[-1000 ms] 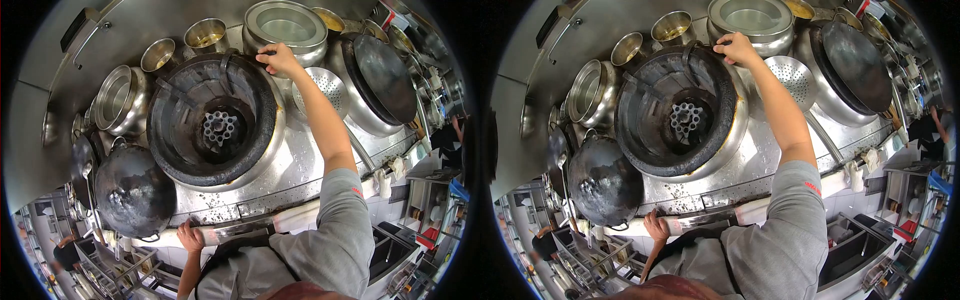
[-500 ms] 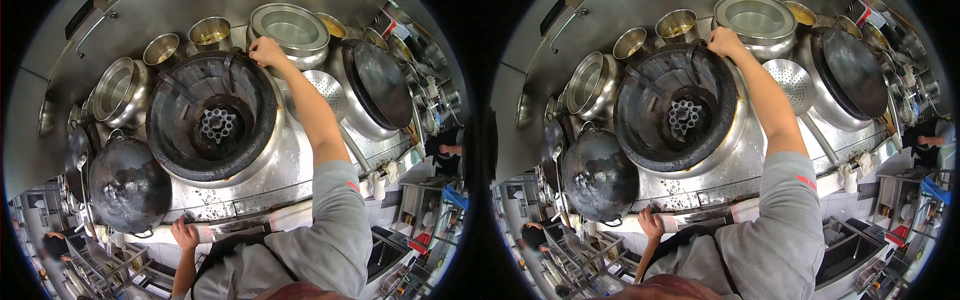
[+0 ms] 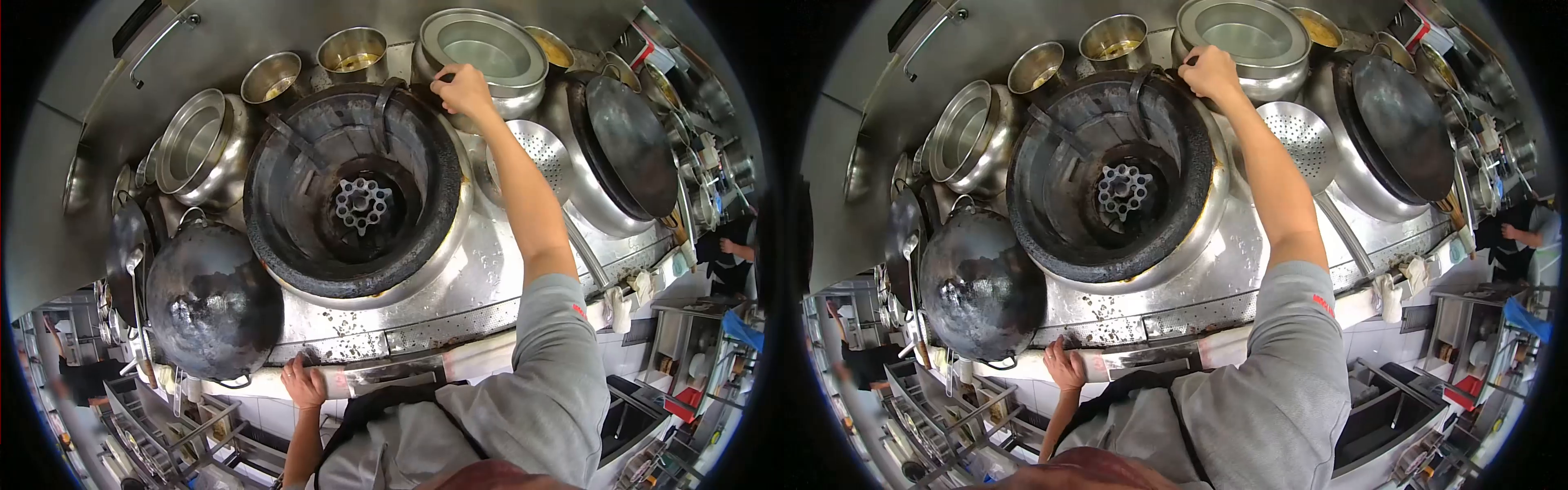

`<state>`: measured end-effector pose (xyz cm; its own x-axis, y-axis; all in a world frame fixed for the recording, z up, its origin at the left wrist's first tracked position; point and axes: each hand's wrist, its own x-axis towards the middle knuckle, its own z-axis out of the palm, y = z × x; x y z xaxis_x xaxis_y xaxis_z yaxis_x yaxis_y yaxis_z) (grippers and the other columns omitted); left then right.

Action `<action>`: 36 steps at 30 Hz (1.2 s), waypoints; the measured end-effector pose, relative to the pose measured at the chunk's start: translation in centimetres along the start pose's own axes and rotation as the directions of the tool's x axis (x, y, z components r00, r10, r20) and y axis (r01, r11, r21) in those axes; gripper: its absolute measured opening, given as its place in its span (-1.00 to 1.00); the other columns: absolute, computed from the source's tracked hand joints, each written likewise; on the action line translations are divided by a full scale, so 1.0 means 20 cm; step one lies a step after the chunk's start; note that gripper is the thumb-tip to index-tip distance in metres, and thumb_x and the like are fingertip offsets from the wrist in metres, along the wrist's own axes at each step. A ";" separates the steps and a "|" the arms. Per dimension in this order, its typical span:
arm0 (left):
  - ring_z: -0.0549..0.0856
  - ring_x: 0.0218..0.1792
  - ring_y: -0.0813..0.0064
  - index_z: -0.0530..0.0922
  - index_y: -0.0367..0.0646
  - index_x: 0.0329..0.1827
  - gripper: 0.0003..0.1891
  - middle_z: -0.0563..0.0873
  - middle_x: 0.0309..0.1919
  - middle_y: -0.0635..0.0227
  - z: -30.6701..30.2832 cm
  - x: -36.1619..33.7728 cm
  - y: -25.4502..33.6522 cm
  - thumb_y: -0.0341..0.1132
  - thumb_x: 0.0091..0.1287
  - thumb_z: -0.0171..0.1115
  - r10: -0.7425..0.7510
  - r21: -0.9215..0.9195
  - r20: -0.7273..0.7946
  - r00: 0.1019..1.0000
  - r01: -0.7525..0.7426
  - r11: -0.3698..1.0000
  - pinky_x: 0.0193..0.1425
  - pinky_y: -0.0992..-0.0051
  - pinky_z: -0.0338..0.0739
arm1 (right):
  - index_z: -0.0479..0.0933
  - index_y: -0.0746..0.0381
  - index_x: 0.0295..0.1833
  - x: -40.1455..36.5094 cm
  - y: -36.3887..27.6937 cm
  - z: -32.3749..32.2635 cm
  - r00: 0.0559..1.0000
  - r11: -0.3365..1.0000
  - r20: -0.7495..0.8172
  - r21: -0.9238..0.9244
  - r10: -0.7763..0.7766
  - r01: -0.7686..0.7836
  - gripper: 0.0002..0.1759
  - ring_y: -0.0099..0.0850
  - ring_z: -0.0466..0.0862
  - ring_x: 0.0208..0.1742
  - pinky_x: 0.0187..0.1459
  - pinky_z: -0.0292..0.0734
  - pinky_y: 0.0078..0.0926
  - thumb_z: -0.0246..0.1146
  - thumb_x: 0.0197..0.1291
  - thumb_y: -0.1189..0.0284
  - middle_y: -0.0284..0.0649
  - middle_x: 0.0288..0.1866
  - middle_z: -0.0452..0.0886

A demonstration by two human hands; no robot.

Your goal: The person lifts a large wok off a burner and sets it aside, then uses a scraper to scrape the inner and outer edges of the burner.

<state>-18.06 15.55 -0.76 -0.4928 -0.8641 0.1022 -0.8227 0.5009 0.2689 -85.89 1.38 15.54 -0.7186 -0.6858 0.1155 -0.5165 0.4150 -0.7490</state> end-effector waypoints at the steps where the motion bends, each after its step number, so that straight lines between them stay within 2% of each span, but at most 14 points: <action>1: 0.54 0.07 -0.13 0.47 -0.30 0.35 -0.42 0.59 0.06 -0.10 0.00 0.01 0.00 -0.12 0.32 0.10 0.001 -0.006 0.004 1.000 -0.001 1.000 0.26 -0.01 0.36 | 0.78 0.18 -0.09 0.01 0.01 0.03 0.999 0.999 0.000 -0.004 -0.046 0.046 -0.67 -0.10 0.82 -0.25 0.05 0.68 -0.24 0.33 0.06 0.27 0.00 -0.42 0.77; 2: 0.54 0.07 -0.13 0.47 -0.30 0.35 -0.41 0.59 0.06 -0.10 0.00 0.00 0.00 -0.12 0.33 0.09 -0.006 -0.007 0.010 1.000 0.006 1.000 0.26 -0.01 0.36 | 0.78 0.17 -0.08 0.01 0.04 0.07 0.996 0.996 0.001 -0.007 -0.087 0.087 -0.67 -0.07 0.82 -0.19 0.07 0.68 -0.21 0.33 0.07 0.27 0.02 -0.36 0.79; 4: 0.54 0.08 -0.13 0.46 -0.29 0.36 -0.40 0.59 0.06 -0.10 0.00 0.01 0.00 -0.10 0.34 0.09 -0.013 -0.002 0.019 1.000 0.014 1.000 0.26 -0.02 0.36 | 0.78 0.15 -0.04 0.03 0.19 0.24 0.968 0.944 0.022 -0.217 -0.248 0.247 -0.65 0.07 0.75 0.06 0.19 0.63 -0.09 0.38 0.07 0.26 0.16 -0.06 0.76; 6: 0.53 0.09 -0.14 0.46 -0.29 0.36 -0.40 0.59 0.06 -0.11 0.00 0.01 0.00 -0.09 0.34 0.09 0.008 0.009 -0.010 1.000 -0.007 1.000 0.26 -0.03 0.35 | 0.78 0.15 -0.03 0.03 0.15 0.15 0.995 0.987 0.048 -0.135 -0.086 0.092 -0.65 0.08 0.75 0.03 0.18 0.63 -0.09 0.39 0.07 0.26 0.15 -0.10 0.76; 9: 0.53 0.10 -0.15 0.47 -0.29 0.36 -0.41 0.58 0.05 -0.12 0.00 0.02 0.00 -0.09 0.34 0.09 -0.013 0.003 0.003 1.000 0.013 1.000 0.24 -0.03 0.36 | 0.76 0.16 0.00 -0.04 0.04 -0.01 0.977 0.952 0.094 -0.223 -0.193 0.210 -0.63 0.09 0.76 -0.01 0.16 0.64 -0.08 0.39 0.10 0.25 0.11 -0.14 0.78; 14: 0.53 0.07 -0.13 0.48 -0.28 0.34 -0.42 0.58 0.02 -0.10 0.02 0.00 -0.02 -0.12 0.31 0.10 -0.001 -0.011 -0.026 1.000 0.000 1.000 0.23 -0.03 0.36 | 0.72 0.22 0.03 -0.10 0.01 0.12 0.883 0.866 0.039 -0.179 -0.467 0.466 -0.66 0.08 0.75 -0.05 0.14 0.62 -0.06 0.38 0.19 0.30 0.11 -0.17 0.77; 16: 0.53 0.08 -0.13 0.48 -0.28 0.35 -0.42 0.58 0.02 -0.10 0.01 0.01 0.00 -0.13 0.31 0.10 -0.020 -0.003 -0.001 1.000 0.020 1.000 0.24 -0.02 0.36 | 0.73 0.24 0.01 -0.07 0.02 0.15 0.933 0.912 0.049 -0.196 -0.357 0.360 -0.68 0.08 0.75 -0.05 0.13 0.62 -0.06 0.39 0.19 0.32 0.11 -0.18 0.77; 22: 0.53 0.09 -0.13 0.48 -0.29 0.36 -0.41 0.58 0.03 -0.11 -0.01 0.00 0.00 -0.12 0.32 0.10 -0.009 -0.044 -0.007 1.000 0.008 0.999 0.26 -0.03 0.35 | 0.77 0.19 -0.05 -0.06 0.01 0.14 0.946 0.933 -0.035 -0.182 -0.323 0.312 -0.69 0.08 0.76 -0.05 0.14 0.62 -0.09 0.41 0.11 0.31 0.11 -0.21 0.77; 23: 0.53 0.09 -0.13 0.48 -0.29 0.36 -0.41 0.58 0.03 -0.11 0.01 0.02 0.01 -0.12 0.32 0.10 -0.006 -0.042 -0.023 1.000 0.005 0.999 0.26 -0.03 0.35 | 0.77 0.17 -0.05 0.01 0.03 0.09 0.951 0.939 -0.012 -0.163 -0.309 0.303 -0.68 0.04 0.77 -0.04 0.11 0.64 -0.11 0.41 0.07 0.31 0.09 -0.22 0.78; 26: 0.53 0.08 -0.12 0.48 -0.31 0.35 -0.41 0.58 0.04 -0.10 0.00 0.02 -0.02 -0.13 0.32 0.10 0.008 -0.025 -0.018 1.000 -0.009 1.000 0.26 -0.03 0.35 | 0.78 0.14 -0.07 0.16 -0.05 -0.12 0.956 0.993 0.290 -0.102 -0.029 0.061 -0.67 -0.05 0.81 -0.19 -0.01 0.68 -0.20 0.41 0.04 0.27 0.05 -0.32 0.78; 29: 0.53 0.08 -0.11 0.48 -0.31 0.35 -0.41 0.58 0.04 -0.10 0.01 0.01 0.00 -0.13 0.32 0.09 0.002 -0.023 -0.017 1.000 -0.002 1.000 0.26 -0.02 0.35 | 0.78 0.11 -0.09 0.14 -0.07 -0.13 0.939 0.984 0.333 -0.116 -0.089 0.134 -0.68 -0.03 0.80 -0.26 -0.03 0.68 -0.21 0.42 0.04 0.24 0.02 -0.36 0.77; 32: 0.53 0.08 -0.10 0.48 -0.30 0.35 -0.42 0.58 0.05 -0.09 0.00 0.02 0.00 -0.13 0.32 0.09 -0.003 -0.015 -0.012 1.000 0.003 1.000 0.26 -0.02 0.36 | 0.79 0.10 -0.11 0.12 0.05 0.08 0.959 0.971 0.168 -0.033 -0.227 0.236 -0.70 -0.01 0.79 -0.23 -0.02 0.68 -0.19 0.43 0.04 0.22 0.01 -0.34 0.78; 33: 0.53 0.08 -0.10 0.48 -0.29 0.35 -0.42 0.58 0.04 -0.08 0.00 0.03 0.01 -0.13 0.32 0.09 -0.006 -0.021 -0.013 1.000 0.006 1.000 0.26 -0.02 0.36 | 0.80 0.10 -0.11 0.10 0.06 0.11 0.954 0.951 0.059 -0.083 -0.294 0.298 -0.69 0.00 0.79 -0.18 0.00 0.67 -0.19 0.45 0.03 0.22 0.02 -0.33 0.78; 36: 0.53 0.08 -0.10 0.48 -0.29 0.35 -0.42 0.58 0.05 -0.08 -0.01 0.00 0.00 -0.15 0.32 0.09 0.016 -0.003 -0.008 1.000 -0.016 1.000 0.25 -0.02 0.36 | 0.81 0.10 -0.12 0.03 0.11 0.11 0.992 0.994 -0.101 0.071 -0.076 0.083 -0.69 0.01 0.79 -0.13 0.05 0.66 -0.17 0.45 0.03 0.22 0.03 -0.30 0.78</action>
<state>-18.00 15.50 -0.52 -0.5035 -0.8565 0.1137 -0.8140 0.5144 0.2699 -86.46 0.58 12.43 -0.7206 -0.6514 0.2375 -0.5401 0.3127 -0.7813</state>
